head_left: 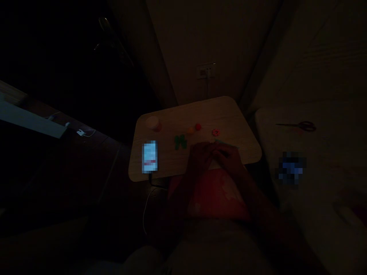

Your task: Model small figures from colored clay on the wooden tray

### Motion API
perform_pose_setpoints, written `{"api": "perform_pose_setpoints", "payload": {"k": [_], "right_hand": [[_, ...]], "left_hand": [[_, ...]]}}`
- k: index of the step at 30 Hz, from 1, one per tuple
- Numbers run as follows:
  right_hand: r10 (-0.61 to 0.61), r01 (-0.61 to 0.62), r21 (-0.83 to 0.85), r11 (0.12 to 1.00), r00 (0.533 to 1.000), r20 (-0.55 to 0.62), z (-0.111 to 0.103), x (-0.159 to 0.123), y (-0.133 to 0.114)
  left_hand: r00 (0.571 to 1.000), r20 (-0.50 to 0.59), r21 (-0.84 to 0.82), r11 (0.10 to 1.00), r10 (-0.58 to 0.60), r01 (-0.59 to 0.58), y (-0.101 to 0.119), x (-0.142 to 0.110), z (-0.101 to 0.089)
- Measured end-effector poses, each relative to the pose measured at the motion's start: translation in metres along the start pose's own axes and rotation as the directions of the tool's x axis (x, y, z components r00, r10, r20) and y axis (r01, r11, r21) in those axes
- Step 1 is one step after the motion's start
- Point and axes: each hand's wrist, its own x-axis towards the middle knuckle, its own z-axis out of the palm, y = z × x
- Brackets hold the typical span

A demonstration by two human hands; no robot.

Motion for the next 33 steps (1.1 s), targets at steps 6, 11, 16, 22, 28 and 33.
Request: {"api": "perform_pose_setpoints", "payload": {"k": [6,11,16,22,28,33], "right_hand": [[0.071,-0.068,0.075,0.995,0.997,-0.042,-0.001,0.0,0.002],[0.121,-0.117,0.117,0.986,0.992,-0.021,-0.003,0.001,0.002],[0.136,-0.129,0.104,0.986,0.989,-0.066,-0.001,0.001,0.004],[0.159,-0.153,0.093,0.984,0.985,-0.064,0.0,-0.001,0.003],[0.222,-0.177,0.173,0.969,0.93,-0.293,-0.002,0.001,0.007],[0.122,-0.112,0.06,0.992,0.973,-0.197,-0.001,0.001,0.004]], "left_hand": [[1.0,-0.03,0.015,1.0,0.006,-0.006,-0.001,-0.002,0.002],[0.999,-0.036,-0.008,0.999,0.031,-0.031,0.002,-0.002,0.001],[0.995,-0.095,0.006,0.999,0.037,-0.037,0.005,-0.001,-0.001],[0.994,-0.105,-0.013,1.0,0.007,-0.009,0.005,-0.001,-0.002],[0.972,-0.197,-0.114,0.988,-0.128,0.107,0.001,-0.003,-0.009],[0.946,-0.192,-0.297,0.934,-0.262,0.198,0.0,0.0,-0.01]]}}
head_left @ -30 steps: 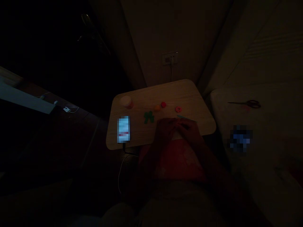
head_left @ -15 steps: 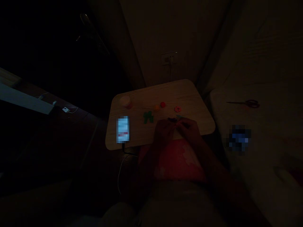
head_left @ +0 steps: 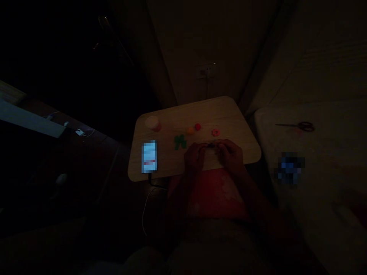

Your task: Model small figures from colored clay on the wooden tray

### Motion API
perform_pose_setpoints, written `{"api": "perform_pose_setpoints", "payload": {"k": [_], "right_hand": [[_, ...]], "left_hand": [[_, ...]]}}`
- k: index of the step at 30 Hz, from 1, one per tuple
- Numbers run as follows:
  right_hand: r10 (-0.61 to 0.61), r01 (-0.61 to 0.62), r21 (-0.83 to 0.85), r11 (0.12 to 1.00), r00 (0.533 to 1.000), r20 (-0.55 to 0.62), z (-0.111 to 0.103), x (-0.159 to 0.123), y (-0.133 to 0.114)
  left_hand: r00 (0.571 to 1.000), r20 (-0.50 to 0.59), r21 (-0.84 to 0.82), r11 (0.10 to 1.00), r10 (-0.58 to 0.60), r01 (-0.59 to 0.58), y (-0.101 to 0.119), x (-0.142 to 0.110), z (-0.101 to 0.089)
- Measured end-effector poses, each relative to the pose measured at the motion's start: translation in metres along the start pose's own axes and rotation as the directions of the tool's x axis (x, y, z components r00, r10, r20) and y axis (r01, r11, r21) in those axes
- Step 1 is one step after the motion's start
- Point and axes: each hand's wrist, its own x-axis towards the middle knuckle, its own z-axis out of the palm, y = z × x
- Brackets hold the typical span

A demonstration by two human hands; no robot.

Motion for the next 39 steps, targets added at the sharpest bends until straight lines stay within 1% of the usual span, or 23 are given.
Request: {"api": "perform_pose_setpoints", "payload": {"k": [3,7,9,13,16,19,22,24,28,31,33,35,39], "right_hand": [[-0.081,0.08,-0.051,0.996,0.996,-0.023,-0.0017,0.0,-0.0017],[-0.084,0.084,-0.027,0.996,0.996,0.004,-0.0028,0.0007,-0.001],[-0.067,0.067,-0.034,0.997,0.998,0.007,-0.0023,0.0005,-0.0002],[-0.023,0.021,-0.049,0.999,0.999,-0.048,-0.0002,-0.0006,0.0009],[0.027,-0.029,-0.031,0.999,0.996,-0.085,0.0018,-0.0015,0.0012],[0.092,-0.086,0.056,0.995,0.989,-0.119,0.0042,-0.0026,0.0],[0.154,-0.139,0.151,0.979,0.984,-0.09,0.0061,-0.0037,-0.0033],[0.165,-0.152,0.156,0.976,0.983,-0.076,0.006,-0.0042,-0.0054],[0.124,-0.119,0.055,0.991,0.987,-0.098,0.0024,-0.0035,-0.0047],[0.014,-0.017,-0.029,0.999,0.996,-0.087,-0.0009,-0.0017,-0.002],[-0.042,0.038,-0.056,0.998,0.996,-0.073,-0.002,-0.0008,-0.0013],[-0.041,0.038,-0.045,0.998,0.997,-0.073,-0.002,-0.0005,-0.0016],[0.011,-0.01,0.014,1.0,0.996,-0.09,0.0002,-0.001,-0.0026]], "left_hand": [[0.999,-0.032,-0.068,0.997,-0.022,0.02,-0.0013,0.0027,0.0021],[0.996,-0.078,-0.084,0.995,-0.053,0.046,-0.0029,0.0046,0.0021],[0.994,-0.083,-0.067,0.996,-0.071,0.066,-0.0035,0.0049,0.0015],[0.993,-0.074,-0.065,0.994,-0.093,0.088,-0.0049,0.0051,0.0008],[0.991,-0.078,-0.075,0.992,-0.105,0.099,-0.0049,0.0054,0.0005],[0.989,-0.086,-0.082,0.99,-0.121,0.114,-0.0038,0.0055,0.0002],[0.989,-0.083,-0.096,0.988,-0.126,0.118,-0.0029,0.0054,-0.0002],[0.989,-0.084,-0.109,0.987,-0.124,0.115,-0.0032,0.0055,-0.0002],[0.987,-0.08,-0.114,0.985,-0.139,0.129,-0.0055,0.0056,0.0009],[0.986,-0.091,-0.123,0.984,-0.138,0.127,-0.0074,0.0055,0.002],[0.987,-0.094,-0.125,0.985,-0.133,0.121,-0.0081,0.0054,0.0023],[0.988,-0.084,-0.124,0.985,-0.132,0.121,-0.0082,0.0053,0.0021],[0.989,-0.089,-0.153,0.983,-0.12,0.106,-0.0073,0.0056,0.0013]]}}
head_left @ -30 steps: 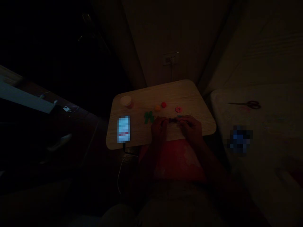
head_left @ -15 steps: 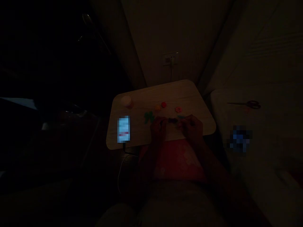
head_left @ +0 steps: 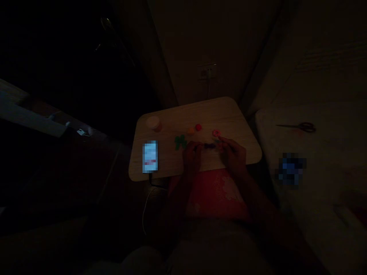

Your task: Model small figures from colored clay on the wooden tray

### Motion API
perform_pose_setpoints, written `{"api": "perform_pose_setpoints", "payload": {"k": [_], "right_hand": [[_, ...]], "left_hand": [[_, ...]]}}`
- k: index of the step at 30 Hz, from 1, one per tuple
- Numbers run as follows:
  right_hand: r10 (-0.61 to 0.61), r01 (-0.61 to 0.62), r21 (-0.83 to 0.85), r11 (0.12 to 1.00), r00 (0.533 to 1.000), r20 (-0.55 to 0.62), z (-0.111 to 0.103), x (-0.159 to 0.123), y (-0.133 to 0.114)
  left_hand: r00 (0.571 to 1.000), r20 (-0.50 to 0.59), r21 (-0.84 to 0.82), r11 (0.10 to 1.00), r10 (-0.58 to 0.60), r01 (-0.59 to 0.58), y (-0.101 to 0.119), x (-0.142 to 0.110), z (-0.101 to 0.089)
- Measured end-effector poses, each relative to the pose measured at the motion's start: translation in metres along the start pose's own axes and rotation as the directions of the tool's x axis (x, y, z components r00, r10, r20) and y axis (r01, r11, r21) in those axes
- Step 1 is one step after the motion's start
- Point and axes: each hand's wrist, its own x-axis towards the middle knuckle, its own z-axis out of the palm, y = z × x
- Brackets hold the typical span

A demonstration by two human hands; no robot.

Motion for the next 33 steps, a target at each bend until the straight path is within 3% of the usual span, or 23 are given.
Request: {"api": "perform_pose_setpoints", "payload": {"k": [7,11,25,30,33], "right_hand": [[0.165,-0.159,0.118,0.98,0.985,-0.047,0.0052,-0.0008,0.0018],[0.196,-0.19,0.1,0.977,0.979,-0.055,0.0055,-0.0019,-0.0011],[0.079,-0.079,-0.014,0.997,0.997,-0.028,0.0013,-0.0017,-0.0034],[0.104,-0.104,-0.05,0.993,0.995,0.004,0.001,-0.0006,-0.0013],[0.034,-0.033,-0.081,0.996,0.999,0.01,-0.0011,0.0003,0.0005]], "left_hand": [[1.0,-0.003,-0.036,0.999,-0.031,0.031,0.0007,0.0006,0.0002],[0.999,-0.003,-0.034,0.999,-0.035,0.035,-0.0003,0.0004,0.0005],[0.999,0.008,-0.015,0.999,-0.049,0.049,0.0017,-0.0003,-0.0003],[0.999,0.002,-0.028,0.999,-0.046,0.046,0.0001,-0.0004,0.0002],[0.999,0.004,-0.032,0.998,-0.051,0.051,0.0,-0.0003,0.0007]]}}
